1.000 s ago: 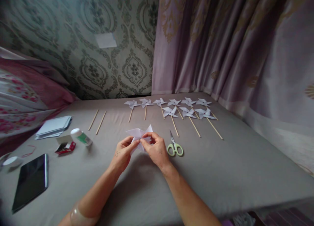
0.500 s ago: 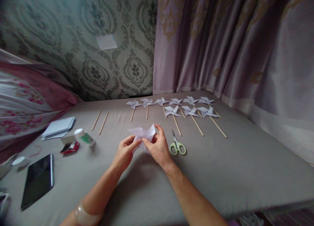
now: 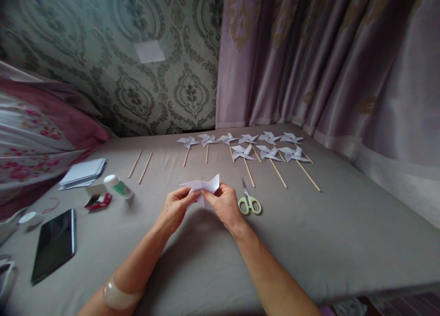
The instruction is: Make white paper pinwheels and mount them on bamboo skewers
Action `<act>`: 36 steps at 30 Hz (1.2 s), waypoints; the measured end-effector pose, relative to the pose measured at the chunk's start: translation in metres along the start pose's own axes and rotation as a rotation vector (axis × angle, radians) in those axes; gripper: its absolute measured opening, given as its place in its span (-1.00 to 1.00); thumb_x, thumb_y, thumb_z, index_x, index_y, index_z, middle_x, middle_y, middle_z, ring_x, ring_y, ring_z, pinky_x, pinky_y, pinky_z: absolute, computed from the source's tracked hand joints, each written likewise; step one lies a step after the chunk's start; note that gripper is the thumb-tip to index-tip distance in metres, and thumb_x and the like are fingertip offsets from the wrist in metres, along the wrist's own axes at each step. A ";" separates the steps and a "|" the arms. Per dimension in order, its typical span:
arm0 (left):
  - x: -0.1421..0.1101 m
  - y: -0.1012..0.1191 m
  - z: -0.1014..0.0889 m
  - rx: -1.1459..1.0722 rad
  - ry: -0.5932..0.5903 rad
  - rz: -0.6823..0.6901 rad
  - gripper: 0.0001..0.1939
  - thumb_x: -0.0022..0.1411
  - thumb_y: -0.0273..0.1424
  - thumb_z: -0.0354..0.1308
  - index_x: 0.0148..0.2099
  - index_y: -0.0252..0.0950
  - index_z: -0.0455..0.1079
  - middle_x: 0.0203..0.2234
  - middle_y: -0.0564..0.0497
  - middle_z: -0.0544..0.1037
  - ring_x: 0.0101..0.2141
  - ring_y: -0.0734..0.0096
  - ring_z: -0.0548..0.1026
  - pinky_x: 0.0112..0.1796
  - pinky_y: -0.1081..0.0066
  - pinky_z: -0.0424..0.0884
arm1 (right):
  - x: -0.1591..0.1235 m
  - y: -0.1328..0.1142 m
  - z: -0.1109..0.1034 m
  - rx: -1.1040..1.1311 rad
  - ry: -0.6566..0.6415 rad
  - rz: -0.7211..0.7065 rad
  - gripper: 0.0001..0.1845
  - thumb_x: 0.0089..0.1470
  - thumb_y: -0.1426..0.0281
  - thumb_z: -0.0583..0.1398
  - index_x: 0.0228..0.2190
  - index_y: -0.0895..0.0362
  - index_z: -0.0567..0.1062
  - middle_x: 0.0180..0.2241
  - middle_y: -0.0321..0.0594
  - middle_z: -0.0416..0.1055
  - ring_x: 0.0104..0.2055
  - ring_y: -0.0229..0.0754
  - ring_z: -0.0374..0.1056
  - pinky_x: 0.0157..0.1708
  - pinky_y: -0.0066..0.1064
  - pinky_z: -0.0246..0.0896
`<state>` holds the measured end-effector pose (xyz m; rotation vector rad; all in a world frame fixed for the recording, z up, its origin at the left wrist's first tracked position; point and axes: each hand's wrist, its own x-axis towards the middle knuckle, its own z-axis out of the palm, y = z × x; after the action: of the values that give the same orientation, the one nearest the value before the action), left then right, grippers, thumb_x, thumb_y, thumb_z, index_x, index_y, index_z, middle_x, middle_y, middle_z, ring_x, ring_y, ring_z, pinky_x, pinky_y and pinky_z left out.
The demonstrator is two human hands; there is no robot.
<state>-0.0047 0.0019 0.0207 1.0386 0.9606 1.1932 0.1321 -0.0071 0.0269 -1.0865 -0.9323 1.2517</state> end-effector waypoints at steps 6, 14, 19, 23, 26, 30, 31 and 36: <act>0.000 0.001 0.000 -0.017 0.001 -0.025 -0.73 -0.16 -0.30 0.41 -0.35 -0.33 0.59 -0.49 0.00 0.57 -0.47 0.50 0.39 -0.35 0.47 0.28 | 0.000 0.001 -0.001 -0.018 0.005 0.006 -0.65 -0.28 0.28 0.37 -0.38 0.18 0.55 -0.38 -0.22 0.57 -0.34 -0.18 0.44 -0.27 -0.38 0.29; 0.001 -0.001 -0.002 -0.023 -0.003 -0.044 -0.69 -0.19 -0.27 0.42 -0.35 -0.33 0.59 -0.45 -0.02 0.60 -0.44 0.44 0.44 -0.32 0.45 0.32 | 0.000 0.002 -0.001 -0.079 0.016 0.019 -0.64 -0.28 0.26 0.37 -0.38 0.20 0.56 -0.42 -0.22 0.56 -0.39 -0.21 0.42 -0.34 -0.42 0.27; 0.002 -0.001 -0.004 -0.014 -0.011 -0.062 -0.68 -0.20 -0.26 0.43 -0.37 -0.35 0.58 -0.46 -0.05 0.60 -0.44 0.42 0.46 -0.31 0.43 0.32 | 0.000 0.007 -0.003 -0.098 0.011 0.043 -0.63 -0.28 0.24 0.37 -0.38 0.20 0.58 -0.44 -0.21 0.56 -0.42 -0.20 0.42 -0.39 -0.42 0.26; 0.002 0.000 -0.004 -0.028 0.003 -0.063 -0.70 -0.24 -0.28 0.44 -0.41 -0.34 0.58 -0.48 -0.03 0.60 -0.45 0.45 0.46 -0.31 0.45 0.32 | 0.001 0.010 -0.003 -0.097 0.015 0.055 -0.61 -0.29 0.23 0.37 -0.37 0.20 0.58 -0.45 -0.21 0.55 -0.44 -0.21 0.41 -0.41 -0.42 0.24; 0.002 -0.001 -0.004 -0.034 0.002 -0.061 -0.70 -0.25 -0.28 0.45 -0.42 -0.33 0.57 -0.48 -0.02 0.60 -0.45 0.46 0.46 -0.30 0.46 0.32 | 0.002 0.011 -0.003 -0.094 0.026 0.064 -0.61 -0.31 0.23 0.38 -0.39 0.21 0.58 -0.47 -0.23 0.54 -0.47 -0.23 0.39 -0.43 -0.43 0.23; 0.002 -0.001 -0.006 -0.012 0.001 -0.071 -0.70 -0.24 -0.26 0.44 -0.44 -0.34 0.56 -0.50 -0.01 0.59 -0.48 0.47 0.44 -0.36 0.47 0.31 | 0.001 0.011 -0.003 -0.087 0.021 0.070 -0.62 -0.31 0.23 0.38 -0.40 0.20 0.58 -0.47 -0.23 0.54 -0.48 -0.25 0.38 -0.44 -0.44 0.22; 0.002 -0.001 -0.006 -0.008 0.000 -0.078 -0.69 -0.25 -0.25 0.45 -0.45 -0.34 0.56 -0.51 -0.01 0.58 -0.49 0.48 0.44 -0.37 0.48 0.31 | 0.001 0.011 -0.003 -0.088 0.017 0.074 -0.62 -0.31 0.23 0.38 -0.39 0.20 0.59 -0.48 -0.23 0.54 -0.49 -0.25 0.38 -0.44 -0.45 0.22; 0.003 -0.002 -0.007 0.002 -0.007 -0.115 -0.65 -0.27 -0.22 0.45 -0.44 -0.36 0.55 -0.56 -0.01 0.56 -0.52 0.47 0.43 -0.42 0.47 0.30 | 0.001 0.008 -0.004 -0.112 0.016 0.102 -0.62 -0.33 0.21 0.39 -0.43 0.20 0.58 -0.52 -0.25 0.52 -0.52 -0.26 0.35 -0.48 -0.46 0.18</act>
<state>-0.0104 0.0056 0.0172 0.9750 1.0026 1.0933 0.1335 -0.0065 0.0178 -1.2436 -0.9539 1.2848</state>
